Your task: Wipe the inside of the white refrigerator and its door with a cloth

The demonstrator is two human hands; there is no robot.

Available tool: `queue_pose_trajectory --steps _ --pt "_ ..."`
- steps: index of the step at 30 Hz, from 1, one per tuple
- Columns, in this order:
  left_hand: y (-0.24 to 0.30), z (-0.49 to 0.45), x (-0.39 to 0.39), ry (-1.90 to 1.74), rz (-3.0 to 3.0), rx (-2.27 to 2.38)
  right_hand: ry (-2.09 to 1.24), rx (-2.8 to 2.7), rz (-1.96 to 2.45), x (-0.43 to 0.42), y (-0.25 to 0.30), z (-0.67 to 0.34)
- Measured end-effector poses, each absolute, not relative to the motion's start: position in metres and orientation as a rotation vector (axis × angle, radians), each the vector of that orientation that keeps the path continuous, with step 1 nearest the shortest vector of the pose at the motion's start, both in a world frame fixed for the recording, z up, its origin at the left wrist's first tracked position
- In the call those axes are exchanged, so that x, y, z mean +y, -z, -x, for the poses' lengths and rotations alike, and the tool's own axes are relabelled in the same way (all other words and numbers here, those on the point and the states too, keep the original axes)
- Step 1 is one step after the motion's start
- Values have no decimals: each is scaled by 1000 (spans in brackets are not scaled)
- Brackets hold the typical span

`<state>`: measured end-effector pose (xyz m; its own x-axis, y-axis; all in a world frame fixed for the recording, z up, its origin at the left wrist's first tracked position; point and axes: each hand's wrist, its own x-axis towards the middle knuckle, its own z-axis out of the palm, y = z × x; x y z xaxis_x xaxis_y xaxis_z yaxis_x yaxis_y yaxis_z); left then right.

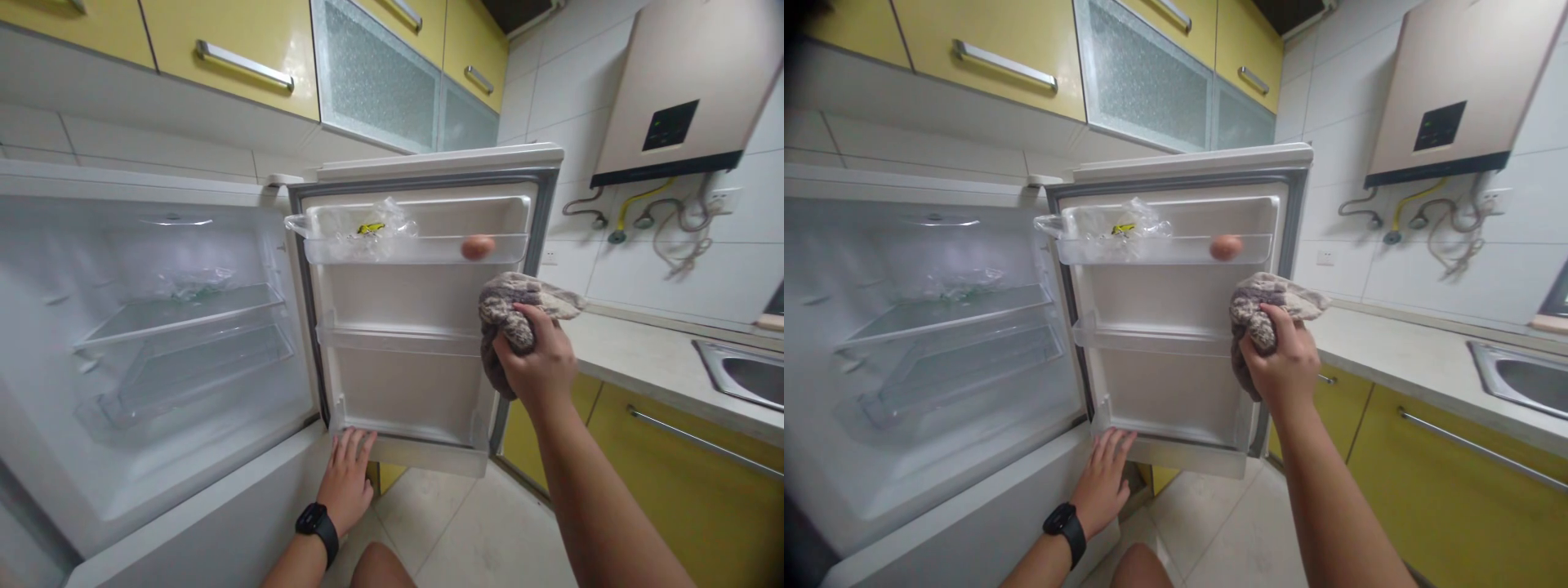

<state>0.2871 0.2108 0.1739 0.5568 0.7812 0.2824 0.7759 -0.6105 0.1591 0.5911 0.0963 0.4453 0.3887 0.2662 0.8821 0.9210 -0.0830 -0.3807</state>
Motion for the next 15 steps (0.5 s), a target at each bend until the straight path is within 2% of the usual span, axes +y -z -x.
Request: queue_pose_trajectory --steps 6,9,15 --pt "-171 -285 212 -511 -2761 1338 628 -984 1378 97 -391 -619" --pt "-173 -285 212 -476 -2745 1342 672 -1071 1427 93 -409 -617" --pt "-175 -290 211 -436 -2727 1352 1025 -1338 1812 108 -463 -553"
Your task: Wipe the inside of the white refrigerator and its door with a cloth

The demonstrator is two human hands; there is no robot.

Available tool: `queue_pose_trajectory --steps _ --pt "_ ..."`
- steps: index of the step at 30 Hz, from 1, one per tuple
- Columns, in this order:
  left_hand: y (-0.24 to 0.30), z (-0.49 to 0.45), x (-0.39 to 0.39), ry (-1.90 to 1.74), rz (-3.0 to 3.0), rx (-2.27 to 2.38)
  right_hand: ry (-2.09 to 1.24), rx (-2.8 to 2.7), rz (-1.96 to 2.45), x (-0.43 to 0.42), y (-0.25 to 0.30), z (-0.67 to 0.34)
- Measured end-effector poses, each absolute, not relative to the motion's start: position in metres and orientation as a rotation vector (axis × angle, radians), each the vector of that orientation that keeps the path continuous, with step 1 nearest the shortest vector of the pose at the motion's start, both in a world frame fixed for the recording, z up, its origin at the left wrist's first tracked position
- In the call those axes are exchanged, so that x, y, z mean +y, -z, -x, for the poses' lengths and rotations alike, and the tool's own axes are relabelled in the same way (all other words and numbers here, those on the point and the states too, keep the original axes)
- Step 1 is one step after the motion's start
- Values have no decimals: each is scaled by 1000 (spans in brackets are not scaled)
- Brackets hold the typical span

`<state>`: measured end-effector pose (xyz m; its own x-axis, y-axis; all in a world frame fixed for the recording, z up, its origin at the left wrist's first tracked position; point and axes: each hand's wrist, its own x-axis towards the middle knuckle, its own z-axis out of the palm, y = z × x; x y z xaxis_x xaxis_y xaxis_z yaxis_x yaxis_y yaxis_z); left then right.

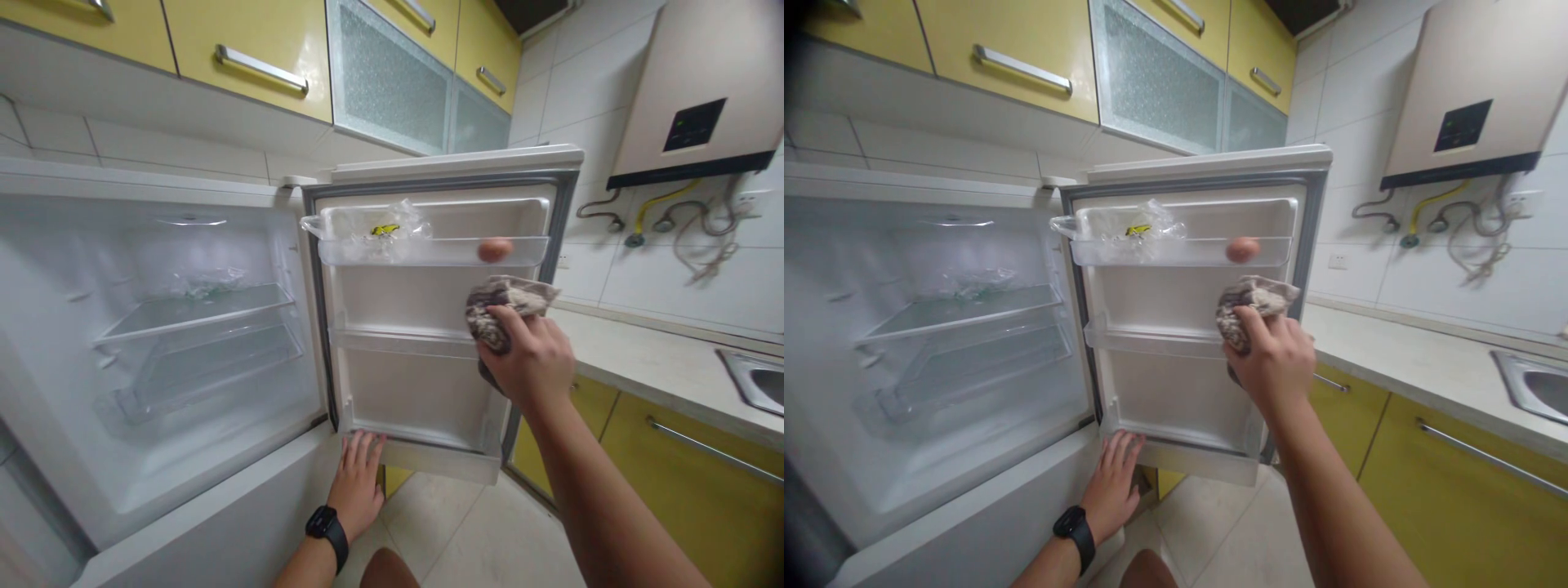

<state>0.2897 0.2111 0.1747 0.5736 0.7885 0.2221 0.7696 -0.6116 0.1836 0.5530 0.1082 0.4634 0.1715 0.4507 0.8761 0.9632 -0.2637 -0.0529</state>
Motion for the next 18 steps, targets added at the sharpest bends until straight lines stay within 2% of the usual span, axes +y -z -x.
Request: queue_pose_trajectory --steps 5,11,18 --pt "-175 -293 212 -403 -2722 1345 961 -1872 1666 158 -469 -461" --pt "-179 -288 213 -426 -2707 1344 850 -2109 1504 214 -482 -375" --pt "-183 -279 213 -398 -2733 1320 882 -2127 1524 197 -491 -409"
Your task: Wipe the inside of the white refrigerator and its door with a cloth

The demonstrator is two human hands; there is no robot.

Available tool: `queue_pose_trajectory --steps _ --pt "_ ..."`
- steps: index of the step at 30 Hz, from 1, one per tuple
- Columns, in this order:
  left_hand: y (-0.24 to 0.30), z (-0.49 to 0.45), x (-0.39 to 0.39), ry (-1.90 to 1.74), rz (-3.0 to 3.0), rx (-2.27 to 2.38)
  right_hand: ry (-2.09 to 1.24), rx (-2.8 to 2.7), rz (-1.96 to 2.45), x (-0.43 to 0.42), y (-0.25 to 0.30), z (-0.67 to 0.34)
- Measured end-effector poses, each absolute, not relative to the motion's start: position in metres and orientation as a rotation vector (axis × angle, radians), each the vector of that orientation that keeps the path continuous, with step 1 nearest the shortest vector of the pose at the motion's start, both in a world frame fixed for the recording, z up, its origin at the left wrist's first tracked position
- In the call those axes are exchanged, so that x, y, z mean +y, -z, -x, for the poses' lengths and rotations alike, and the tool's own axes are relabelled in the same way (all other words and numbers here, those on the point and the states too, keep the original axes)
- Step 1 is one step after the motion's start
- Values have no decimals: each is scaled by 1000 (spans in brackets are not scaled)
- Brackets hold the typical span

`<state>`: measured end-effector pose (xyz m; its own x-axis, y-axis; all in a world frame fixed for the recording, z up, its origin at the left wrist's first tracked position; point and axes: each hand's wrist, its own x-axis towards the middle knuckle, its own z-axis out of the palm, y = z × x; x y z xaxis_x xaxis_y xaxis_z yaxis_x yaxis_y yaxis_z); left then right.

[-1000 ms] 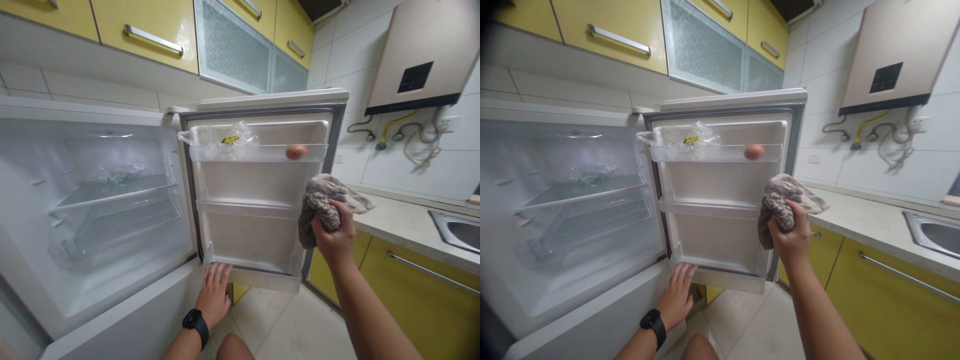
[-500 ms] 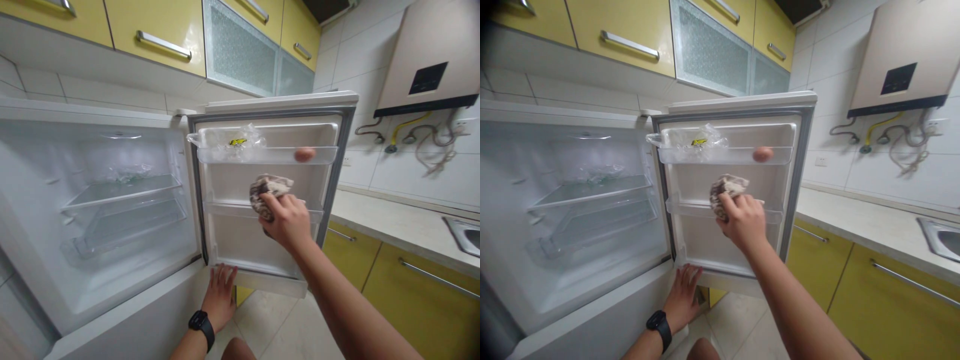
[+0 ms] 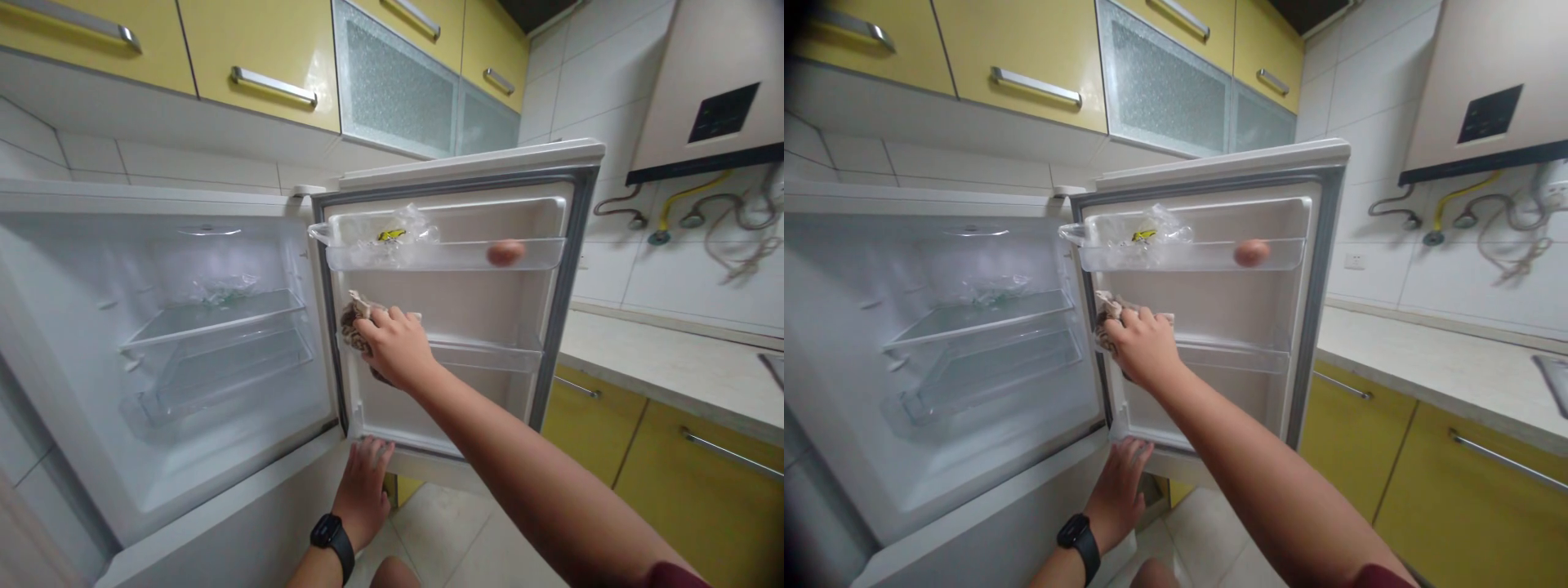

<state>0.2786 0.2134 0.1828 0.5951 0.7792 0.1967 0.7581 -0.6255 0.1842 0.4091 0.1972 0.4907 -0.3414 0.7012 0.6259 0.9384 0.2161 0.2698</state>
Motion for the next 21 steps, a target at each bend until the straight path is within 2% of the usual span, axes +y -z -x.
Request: queue_pose_trajectory --steps 8,12,16,21 --pt "-194 -285 210 -466 -2679 1270 1134 -1613 1828 106 -473 -569" --pt "-198 -291 208 -427 -2631 1305 964 -1414 1952 83 -467 -623" --pt "-192 -293 209 -433 -2613 1321 850 -1493 2083 89 -488 -616" --pt "-180 -292 215 -536 -2598 1252 639 -1779 2246 138 -532 -562"
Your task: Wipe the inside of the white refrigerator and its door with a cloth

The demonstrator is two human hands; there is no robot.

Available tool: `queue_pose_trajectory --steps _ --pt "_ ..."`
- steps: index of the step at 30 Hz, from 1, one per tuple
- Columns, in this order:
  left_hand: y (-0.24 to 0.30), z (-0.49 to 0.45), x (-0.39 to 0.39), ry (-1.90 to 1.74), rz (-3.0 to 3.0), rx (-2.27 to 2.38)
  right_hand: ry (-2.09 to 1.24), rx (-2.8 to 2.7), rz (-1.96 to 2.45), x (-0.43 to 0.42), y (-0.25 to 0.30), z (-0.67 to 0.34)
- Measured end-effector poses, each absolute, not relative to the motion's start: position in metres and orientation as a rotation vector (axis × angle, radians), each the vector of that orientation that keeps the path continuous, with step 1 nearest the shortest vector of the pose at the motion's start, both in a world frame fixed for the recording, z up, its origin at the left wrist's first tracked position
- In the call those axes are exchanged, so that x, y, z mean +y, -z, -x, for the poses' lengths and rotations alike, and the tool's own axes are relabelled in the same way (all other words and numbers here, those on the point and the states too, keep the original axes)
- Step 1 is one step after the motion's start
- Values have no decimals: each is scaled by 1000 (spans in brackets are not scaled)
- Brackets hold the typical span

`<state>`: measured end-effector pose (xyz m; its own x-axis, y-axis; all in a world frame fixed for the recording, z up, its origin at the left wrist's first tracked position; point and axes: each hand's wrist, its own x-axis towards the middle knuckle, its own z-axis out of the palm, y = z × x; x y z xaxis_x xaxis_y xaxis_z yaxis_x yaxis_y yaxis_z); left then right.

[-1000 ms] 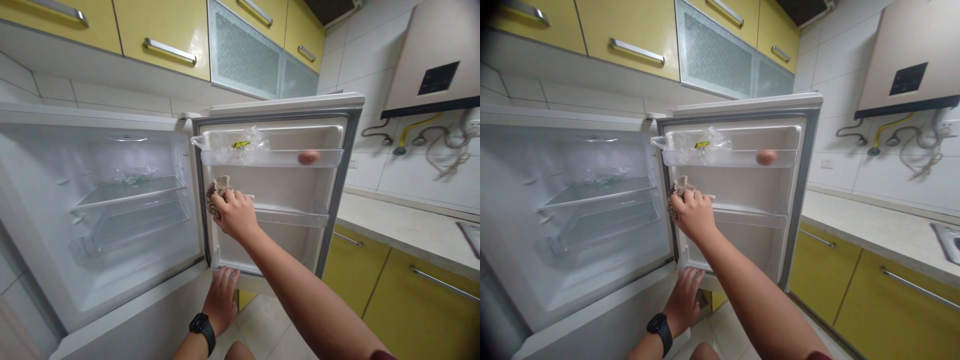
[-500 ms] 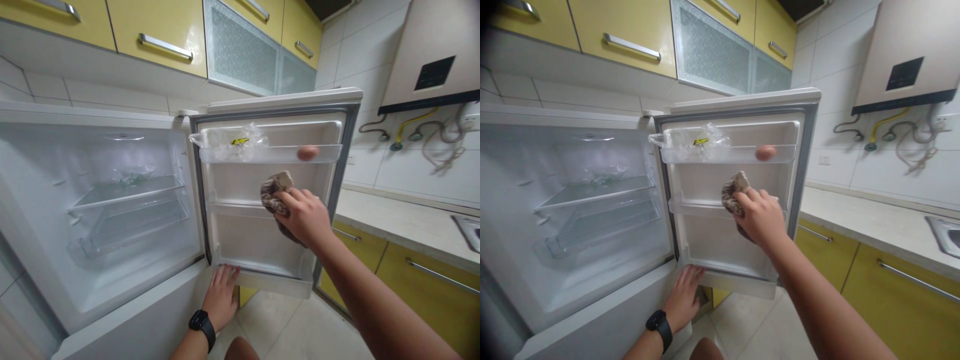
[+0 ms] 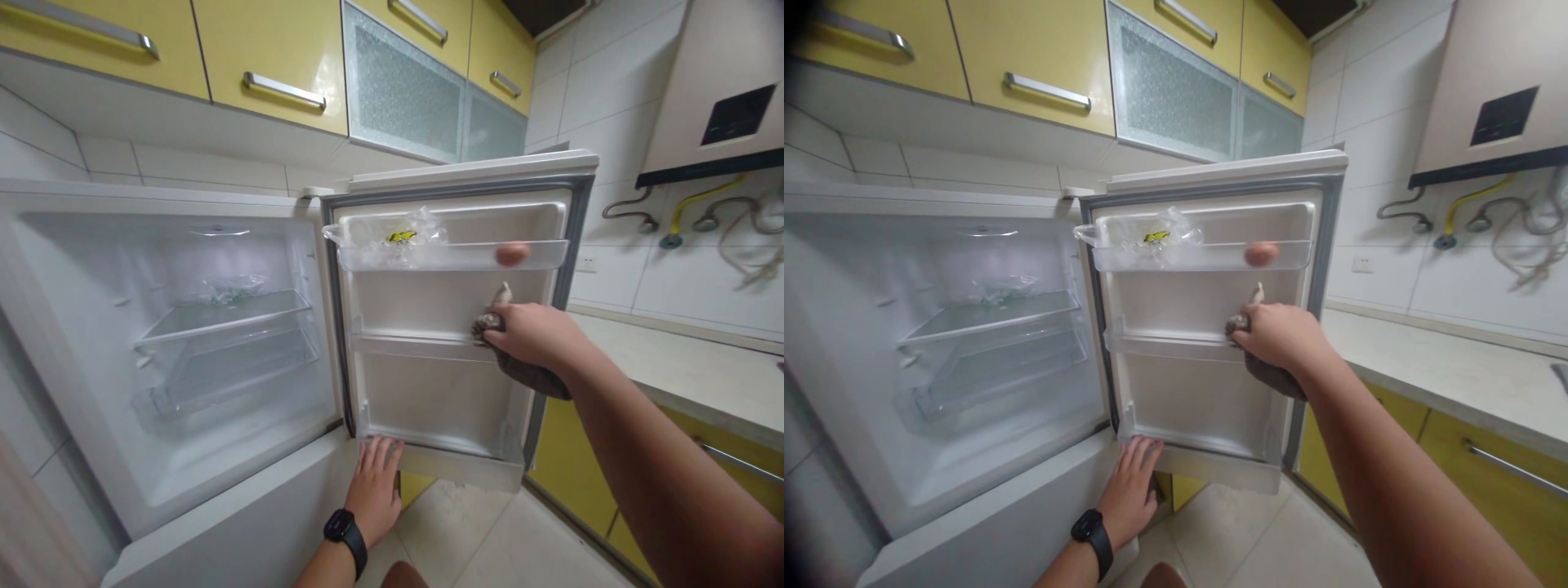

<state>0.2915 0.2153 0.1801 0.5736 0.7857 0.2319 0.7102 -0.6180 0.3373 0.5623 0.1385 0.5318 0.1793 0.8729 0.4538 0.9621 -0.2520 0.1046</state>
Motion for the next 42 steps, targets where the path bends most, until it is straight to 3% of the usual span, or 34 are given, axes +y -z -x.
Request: queue_pose_trajectory --steps 5,14,23,28,36,42 --pt "-172 -296 221 -538 -2606 1213 497 -1980 1997 206 -535 -478" --pt "-171 -295 220 -638 -2595 1203 757 -1987 1615 255 -504 -358" --pt "-170 -285 218 -721 -2655 1214 1366 -2311 1064 266 -439 -325" --pt "-170 -286 217 -698 -2648 1260 1371 -2453 1069 258 -412 -325" --pt "-171 -288 217 -639 -2637 1236 1287 -2278 1113 252 -473 -327" --pt "-181 -286 214 -521 -2613 1249 1250 -2351 1077 238 -454 -345"
